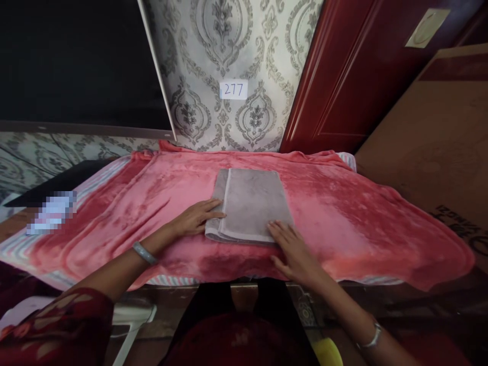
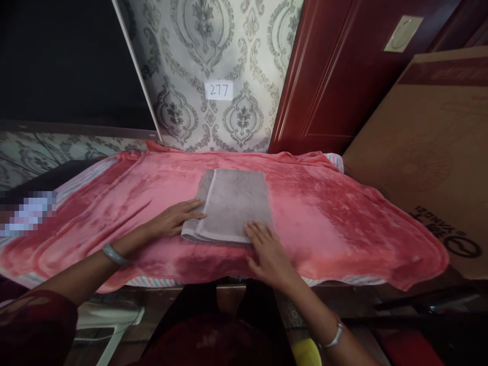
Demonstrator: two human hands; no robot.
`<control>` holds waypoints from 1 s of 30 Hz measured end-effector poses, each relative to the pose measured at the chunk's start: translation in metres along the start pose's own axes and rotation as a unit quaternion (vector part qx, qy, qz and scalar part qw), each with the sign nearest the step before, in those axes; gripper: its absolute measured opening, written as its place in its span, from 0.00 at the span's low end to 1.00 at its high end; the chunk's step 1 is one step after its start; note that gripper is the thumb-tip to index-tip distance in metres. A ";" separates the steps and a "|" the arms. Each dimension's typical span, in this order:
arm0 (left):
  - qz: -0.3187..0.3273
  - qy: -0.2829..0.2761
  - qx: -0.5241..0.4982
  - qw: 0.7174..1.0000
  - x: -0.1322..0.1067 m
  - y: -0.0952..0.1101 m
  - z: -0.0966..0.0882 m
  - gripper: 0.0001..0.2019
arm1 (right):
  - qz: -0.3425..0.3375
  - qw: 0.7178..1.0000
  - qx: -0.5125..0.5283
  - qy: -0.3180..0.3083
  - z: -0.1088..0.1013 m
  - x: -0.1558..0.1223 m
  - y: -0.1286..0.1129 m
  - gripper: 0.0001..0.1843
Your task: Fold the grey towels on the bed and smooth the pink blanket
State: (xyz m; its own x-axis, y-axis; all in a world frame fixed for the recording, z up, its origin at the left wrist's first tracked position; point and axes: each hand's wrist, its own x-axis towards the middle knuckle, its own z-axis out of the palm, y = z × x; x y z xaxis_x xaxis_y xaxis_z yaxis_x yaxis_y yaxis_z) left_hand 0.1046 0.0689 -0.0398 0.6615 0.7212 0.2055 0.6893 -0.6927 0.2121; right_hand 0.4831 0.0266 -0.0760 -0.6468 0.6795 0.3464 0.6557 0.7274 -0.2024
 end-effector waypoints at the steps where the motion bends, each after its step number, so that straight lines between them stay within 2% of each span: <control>1: -0.004 0.005 -0.009 1.000 0.001 0.000 0.000 0.22 | 0.004 1.000 0.006 0.002 0.005 0.009 -0.014 0.45; 5: 0.006 0.038 -0.019 0.999 0.008 0.001 -0.005 0.24 | 0.033 0.999 0.020 0.014 0.031 0.055 -0.062 0.48; 8: 0.020 0.057 -0.016 0.998 0.013 0.003 -0.012 0.24 | 0.067 0.997 0.022 0.030 0.043 0.086 -0.083 0.45; 11: 0.031 0.074 -0.029 0.996 0.015 0.005 -0.016 0.23 | 0.087 0.995 0.023 0.044 0.042 0.101 -0.091 0.39; 15: 0.024 0.093 -0.057 0.994 0.014 0.007 -0.013 0.21 | 0.073 0.995 0.039 0.058 0.025 0.104 -0.087 0.37; 17: 0.019 0.106 -0.055 0.993 0.014 0.009 -0.012 0.24 | 0.060 0.995 0.054 0.056 0.012 0.102 -0.082 0.36; 19: 0.017 0.118 -0.037 0.992 0.015 0.008 -0.011 0.30 | 0.043 0.994 0.080 0.063 -0.002 0.097 -0.077 0.36; 22: 0.001 0.124 0.009 0.992 0.019 -0.001 -0.008 0.38 | 0.001 0.988 0.132 0.077 -0.023 0.080 -0.068 0.36; 26: -0.030 0.112 0.056 0.992 0.022 -0.021 -0.001 0.34 | -0.053 0.977 0.191 0.081 -0.049 0.036 -0.055 0.37; 30: -0.010 0.105 0.061 0.993 0.015 -0.030 0.006 0.29 | -0.043 0.973 0.202 0.100 -0.075 -0.013 -0.045 0.31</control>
State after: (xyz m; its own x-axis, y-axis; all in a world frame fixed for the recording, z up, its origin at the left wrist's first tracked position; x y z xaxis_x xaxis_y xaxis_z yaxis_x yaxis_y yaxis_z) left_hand 0.0961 0.1005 -0.0482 0.5799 0.7098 0.4000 0.7411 -0.6635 0.1029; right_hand 0.4910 -0.0224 -0.0029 -0.5776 0.6112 0.5411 0.3700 0.7869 -0.4939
